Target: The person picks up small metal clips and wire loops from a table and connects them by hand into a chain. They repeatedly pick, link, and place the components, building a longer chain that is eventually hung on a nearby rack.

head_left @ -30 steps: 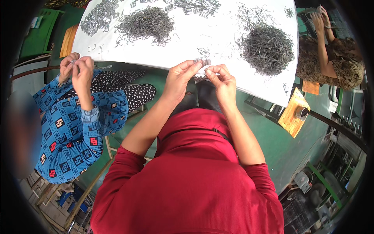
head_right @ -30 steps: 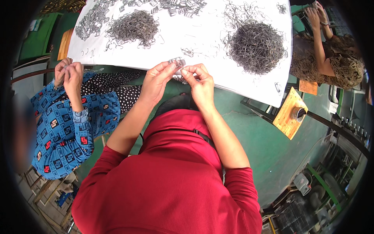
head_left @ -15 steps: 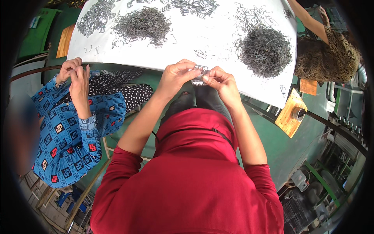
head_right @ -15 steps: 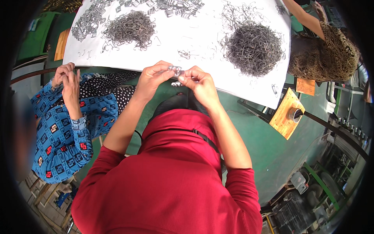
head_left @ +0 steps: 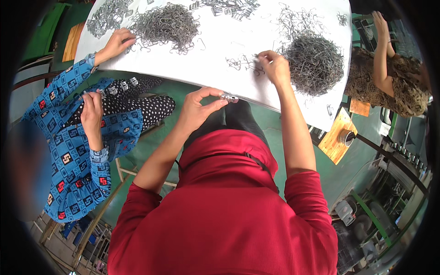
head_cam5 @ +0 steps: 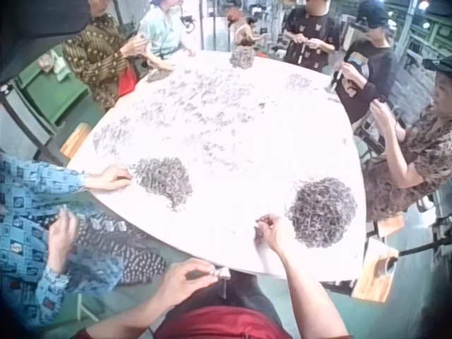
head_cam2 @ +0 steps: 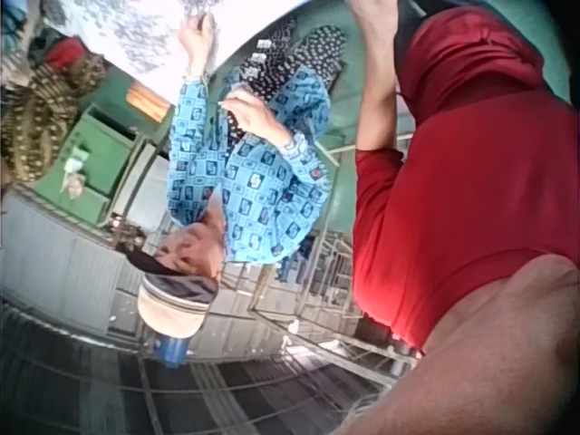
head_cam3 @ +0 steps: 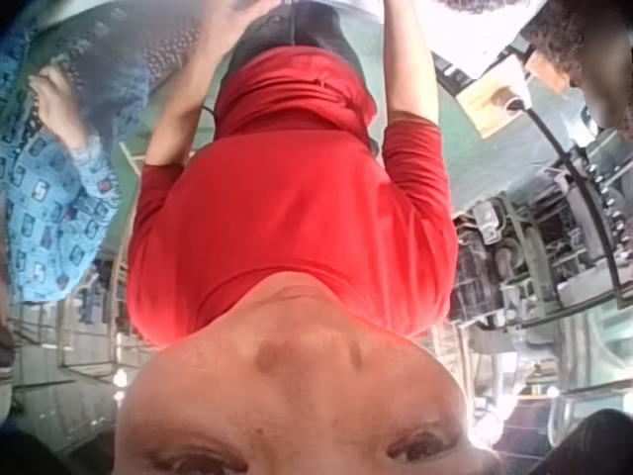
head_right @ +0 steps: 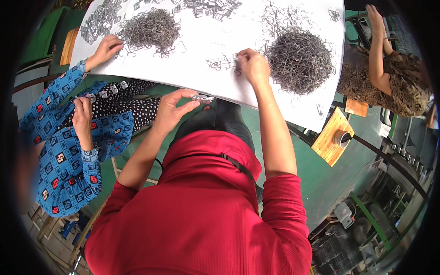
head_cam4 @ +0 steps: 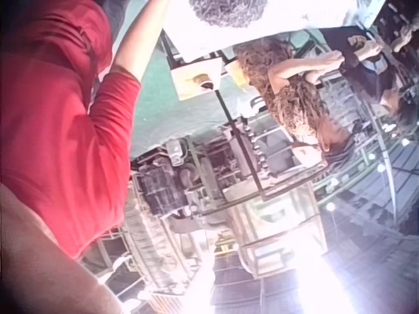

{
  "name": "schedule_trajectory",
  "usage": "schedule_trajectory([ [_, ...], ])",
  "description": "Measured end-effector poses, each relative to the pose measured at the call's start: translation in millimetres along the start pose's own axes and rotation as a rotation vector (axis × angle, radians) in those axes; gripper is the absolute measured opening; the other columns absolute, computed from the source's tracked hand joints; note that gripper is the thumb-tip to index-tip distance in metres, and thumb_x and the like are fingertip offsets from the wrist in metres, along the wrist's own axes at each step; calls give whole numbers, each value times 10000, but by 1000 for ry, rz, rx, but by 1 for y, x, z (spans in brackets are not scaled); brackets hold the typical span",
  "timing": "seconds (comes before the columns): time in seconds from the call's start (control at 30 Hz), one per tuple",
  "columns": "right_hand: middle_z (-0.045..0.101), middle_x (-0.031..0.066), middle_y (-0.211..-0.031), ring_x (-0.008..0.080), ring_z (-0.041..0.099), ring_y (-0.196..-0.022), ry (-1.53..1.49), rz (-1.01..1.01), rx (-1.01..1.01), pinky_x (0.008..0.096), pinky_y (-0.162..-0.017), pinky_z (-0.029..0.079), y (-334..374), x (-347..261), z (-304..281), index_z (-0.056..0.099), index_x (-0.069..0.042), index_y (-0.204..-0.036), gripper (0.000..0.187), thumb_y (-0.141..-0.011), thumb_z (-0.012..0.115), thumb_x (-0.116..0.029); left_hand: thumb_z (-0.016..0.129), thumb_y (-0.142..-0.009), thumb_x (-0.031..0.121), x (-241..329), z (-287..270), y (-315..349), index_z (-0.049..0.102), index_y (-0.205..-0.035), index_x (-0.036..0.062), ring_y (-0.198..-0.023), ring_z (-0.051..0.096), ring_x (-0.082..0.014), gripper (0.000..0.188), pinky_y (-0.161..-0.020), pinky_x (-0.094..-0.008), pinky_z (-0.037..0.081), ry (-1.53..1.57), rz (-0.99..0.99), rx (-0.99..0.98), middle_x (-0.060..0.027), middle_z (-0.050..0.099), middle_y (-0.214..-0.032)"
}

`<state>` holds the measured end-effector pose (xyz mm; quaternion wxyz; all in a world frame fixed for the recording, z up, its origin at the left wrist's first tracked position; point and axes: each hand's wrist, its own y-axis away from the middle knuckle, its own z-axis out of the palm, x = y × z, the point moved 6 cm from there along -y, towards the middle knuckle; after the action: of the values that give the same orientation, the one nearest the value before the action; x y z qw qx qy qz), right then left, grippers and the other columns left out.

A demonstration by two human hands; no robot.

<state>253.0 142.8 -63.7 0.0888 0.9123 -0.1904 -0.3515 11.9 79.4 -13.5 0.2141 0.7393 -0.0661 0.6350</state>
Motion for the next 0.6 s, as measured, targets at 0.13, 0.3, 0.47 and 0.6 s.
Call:
schedule_trajectory([
  [0.13, 665, 82, -838, 269, 630, -799, 176, 14, 90, 373, -714, 486, -27, 3, -29, 674, -125, -885, 156, -797, 610, -237, 685, -763, 32, 3, -6, -3, 633, -884, 15, -788, 567, -72, 133, -733, -220, 454, 27, 23, 40, -21, 641, -848],
  [0.3, 627, 79, -895, 268, 620, -816, 421, -348, -19, 366, -708, 488, -62, -11, -26, 670, -125, -862, 139, -808, 547, -160, 687, -763, 28, -2, -12, -7, 633, -863, 12, -706, 572, -62, 115, -657, -210, 478, 82, -8, 73, -23, 641, -802],
  [0.47, 581, 63, -974, 241, 583, -945, 830, -637, -217, 360, -760, 502, -64, -11, 3, 592, -81, -910, 145, -820, 497, -143, 682, -775, 49, 7, -13, -12, 633, -871, 7, -713, 566, -50, 115, -655, -195, 467, 11, 15, 70, -11, 640, -797],
  [0.6, 576, 79, -962, 231, 569, -959, 787, -626, -209, 362, -772, 501, -56, -22, -3, 548, -63, -937, 148, -796, 533, -107, 675, -785, 69, 8, -13, -11, 637, -880, 9, -718, 558, -38, 118, -654, -190, 460, 83, -15, 88, -1, 640, -786],
])
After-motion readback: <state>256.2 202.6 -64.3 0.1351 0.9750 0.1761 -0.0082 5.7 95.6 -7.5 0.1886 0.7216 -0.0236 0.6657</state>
